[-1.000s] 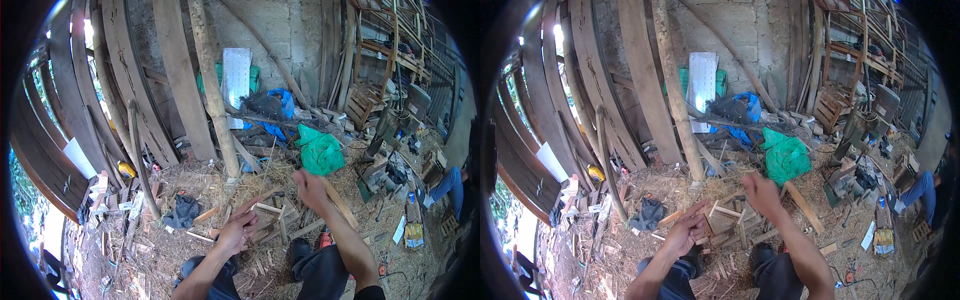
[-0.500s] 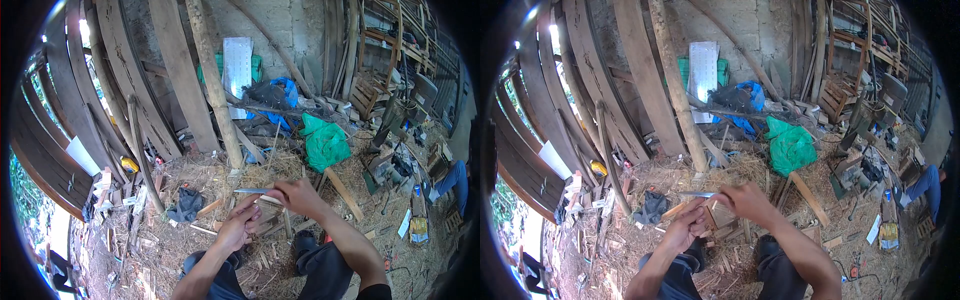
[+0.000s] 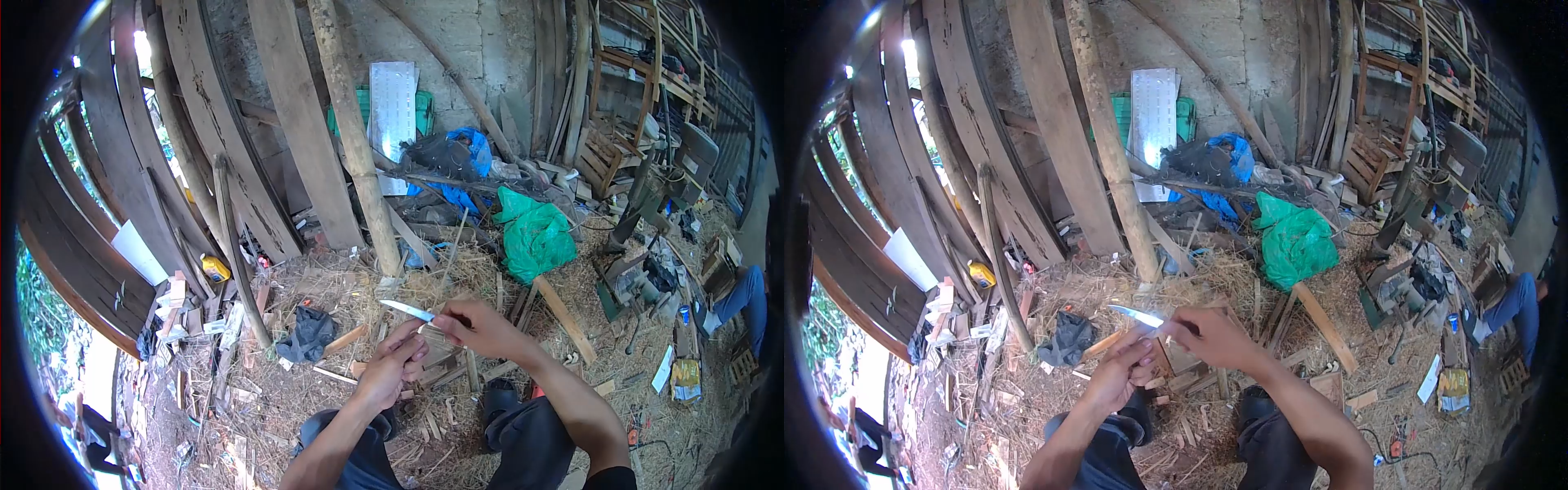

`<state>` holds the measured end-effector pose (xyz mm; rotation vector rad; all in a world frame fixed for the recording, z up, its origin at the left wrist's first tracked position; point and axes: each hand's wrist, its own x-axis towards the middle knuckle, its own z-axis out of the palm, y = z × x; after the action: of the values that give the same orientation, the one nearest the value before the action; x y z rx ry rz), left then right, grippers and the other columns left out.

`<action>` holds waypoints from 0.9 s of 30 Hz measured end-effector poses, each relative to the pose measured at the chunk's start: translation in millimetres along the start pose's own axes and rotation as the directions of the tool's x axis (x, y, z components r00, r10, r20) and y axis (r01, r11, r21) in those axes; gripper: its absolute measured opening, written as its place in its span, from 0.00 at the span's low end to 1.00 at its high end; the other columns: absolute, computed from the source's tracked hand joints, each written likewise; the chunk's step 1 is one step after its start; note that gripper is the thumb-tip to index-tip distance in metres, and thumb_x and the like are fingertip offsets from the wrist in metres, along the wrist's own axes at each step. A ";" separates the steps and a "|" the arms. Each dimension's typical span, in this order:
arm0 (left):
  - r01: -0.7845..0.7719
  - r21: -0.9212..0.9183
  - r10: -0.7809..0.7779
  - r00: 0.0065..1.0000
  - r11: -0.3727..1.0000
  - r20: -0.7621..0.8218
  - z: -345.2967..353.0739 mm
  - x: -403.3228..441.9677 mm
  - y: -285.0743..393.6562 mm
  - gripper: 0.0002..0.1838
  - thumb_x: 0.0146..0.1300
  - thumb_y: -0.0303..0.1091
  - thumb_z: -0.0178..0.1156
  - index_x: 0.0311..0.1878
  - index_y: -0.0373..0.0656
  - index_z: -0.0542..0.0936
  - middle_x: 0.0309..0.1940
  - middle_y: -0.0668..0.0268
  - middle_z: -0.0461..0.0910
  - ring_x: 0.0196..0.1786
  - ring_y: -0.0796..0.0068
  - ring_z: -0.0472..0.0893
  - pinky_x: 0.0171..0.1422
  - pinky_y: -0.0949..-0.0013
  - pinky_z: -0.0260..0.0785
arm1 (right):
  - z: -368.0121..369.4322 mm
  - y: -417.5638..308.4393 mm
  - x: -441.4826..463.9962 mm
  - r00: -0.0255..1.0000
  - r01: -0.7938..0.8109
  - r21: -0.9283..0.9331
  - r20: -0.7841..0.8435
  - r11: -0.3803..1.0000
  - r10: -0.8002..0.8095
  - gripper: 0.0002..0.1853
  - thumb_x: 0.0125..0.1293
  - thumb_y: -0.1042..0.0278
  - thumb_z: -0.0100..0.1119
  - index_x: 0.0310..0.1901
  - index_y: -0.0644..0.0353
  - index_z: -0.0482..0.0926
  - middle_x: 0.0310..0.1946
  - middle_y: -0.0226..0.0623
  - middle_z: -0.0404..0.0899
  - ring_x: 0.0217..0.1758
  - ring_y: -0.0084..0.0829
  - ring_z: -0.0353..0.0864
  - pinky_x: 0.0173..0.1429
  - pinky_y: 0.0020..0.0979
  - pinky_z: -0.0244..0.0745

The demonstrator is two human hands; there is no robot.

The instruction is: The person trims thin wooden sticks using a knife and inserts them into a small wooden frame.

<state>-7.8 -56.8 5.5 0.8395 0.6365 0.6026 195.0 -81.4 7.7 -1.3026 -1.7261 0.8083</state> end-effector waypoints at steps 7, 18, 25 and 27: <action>-0.030 0.086 0.032 0.999 0.996 -0.020 -6.7 -0.1 1.6 0.12 0.72 0.30 0.46 0.56 0.41 0.72 0.25 0.76 0.62 0.20 0.89 0.54 0.23 0.80 0.44 | -3.6 3.9 -0.1 0.968 -0.243 0.500 0.187 0.831 0.170 0.13 0.74 0.64 0.47 0.52 0.64 0.70 0.23 0.28 0.74 0.21 0.18 0.72 0.27 0.24 0.72; -0.296 0.662 0.367 0.930 0.688 0.035 -2.1 2.4 -10.7 0.12 0.75 0.34 0.45 0.50 0.39 0.74 0.22 0.77 0.64 0.21 0.90 0.58 0.24 0.81 0.50 | -4.1 -10.0 -1.4 0.953 -0.299 0.652 0.175 0.697 0.246 0.15 0.72 0.65 0.52 0.54 0.64 0.70 0.28 0.32 0.78 0.19 0.15 0.68 0.21 0.19 0.62; -0.246 0.589 0.309 0.951 0.770 -0.006 0.8 2.4 -14.4 0.11 0.74 0.33 0.47 0.49 0.39 0.76 0.21 0.77 0.64 0.24 0.88 0.62 0.29 0.79 0.55 | -9.9 -12.2 -2.3 0.929 -0.370 0.655 0.254 0.658 0.270 0.14 0.70 0.68 0.55 0.53 0.66 0.73 0.26 0.31 0.78 0.18 0.14 0.64 0.19 0.19 0.56; -0.280 0.645 0.368 0.930 0.711 -0.002 1.5 2.8 -14.5 0.10 0.73 0.32 0.48 0.49 0.39 0.76 0.20 0.75 0.65 0.25 0.88 0.63 0.29 0.78 0.56 | -10.9 -14.4 -2.6 0.924 -0.381 0.644 0.271 0.663 0.268 0.13 0.70 0.68 0.55 0.52 0.66 0.73 0.26 0.31 0.78 0.18 0.13 0.63 0.19 0.19 0.55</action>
<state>-1.6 -63.3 -6.3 1.5935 0.8402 0.7807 198.6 -87.4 24.6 -1.0318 -1.0923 1.6214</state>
